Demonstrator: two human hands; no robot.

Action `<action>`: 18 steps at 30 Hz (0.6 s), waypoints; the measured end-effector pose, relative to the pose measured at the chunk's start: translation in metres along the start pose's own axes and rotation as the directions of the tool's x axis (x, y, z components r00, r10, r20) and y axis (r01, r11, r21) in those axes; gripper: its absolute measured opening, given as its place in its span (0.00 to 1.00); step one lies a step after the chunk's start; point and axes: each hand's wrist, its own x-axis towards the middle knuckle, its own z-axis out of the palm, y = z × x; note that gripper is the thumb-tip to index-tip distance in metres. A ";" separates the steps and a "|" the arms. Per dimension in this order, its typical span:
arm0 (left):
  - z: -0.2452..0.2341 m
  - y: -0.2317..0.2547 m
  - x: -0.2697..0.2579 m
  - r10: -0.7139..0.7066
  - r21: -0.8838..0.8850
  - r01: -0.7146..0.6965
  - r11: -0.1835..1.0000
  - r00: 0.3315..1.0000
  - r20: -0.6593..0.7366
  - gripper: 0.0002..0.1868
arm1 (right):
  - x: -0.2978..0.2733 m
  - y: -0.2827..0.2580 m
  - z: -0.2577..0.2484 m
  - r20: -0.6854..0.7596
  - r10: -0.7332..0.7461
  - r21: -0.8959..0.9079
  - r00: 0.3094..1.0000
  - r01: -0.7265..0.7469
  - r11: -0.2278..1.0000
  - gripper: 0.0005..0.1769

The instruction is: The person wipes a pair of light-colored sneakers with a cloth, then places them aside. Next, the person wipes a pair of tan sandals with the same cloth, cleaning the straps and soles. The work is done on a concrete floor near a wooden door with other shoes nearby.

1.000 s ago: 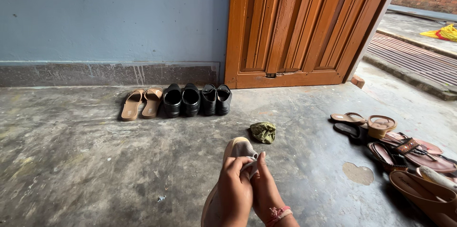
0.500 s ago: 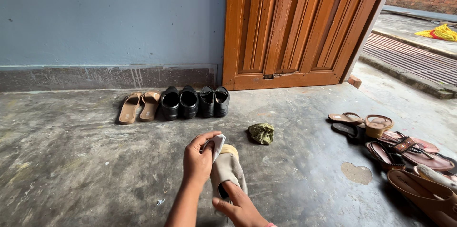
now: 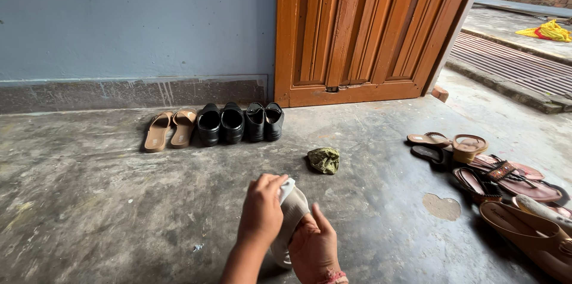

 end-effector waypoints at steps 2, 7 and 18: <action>0.012 0.006 -0.015 0.035 0.028 -0.035 0.999 0.999 -0.010 0.17 | -0.008 -0.004 0.014 0.055 0.007 0.063 0.998 -0.011 0.998 0.46; 0.028 0.015 -0.043 0.040 0.000 -0.040 0.999 0.999 0.027 0.15 | -0.019 -0.012 0.020 -0.060 0.057 -0.016 0.997 -0.058 0.998 0.53; 0.016 0.033 -0.026 -0.169 -0.107 0.165 0.980 0.985 -0.021 0.14 | -0.011 -0.025 0.021 0.039 0.107 -0.194 0.993 -0.097 0.976 0.57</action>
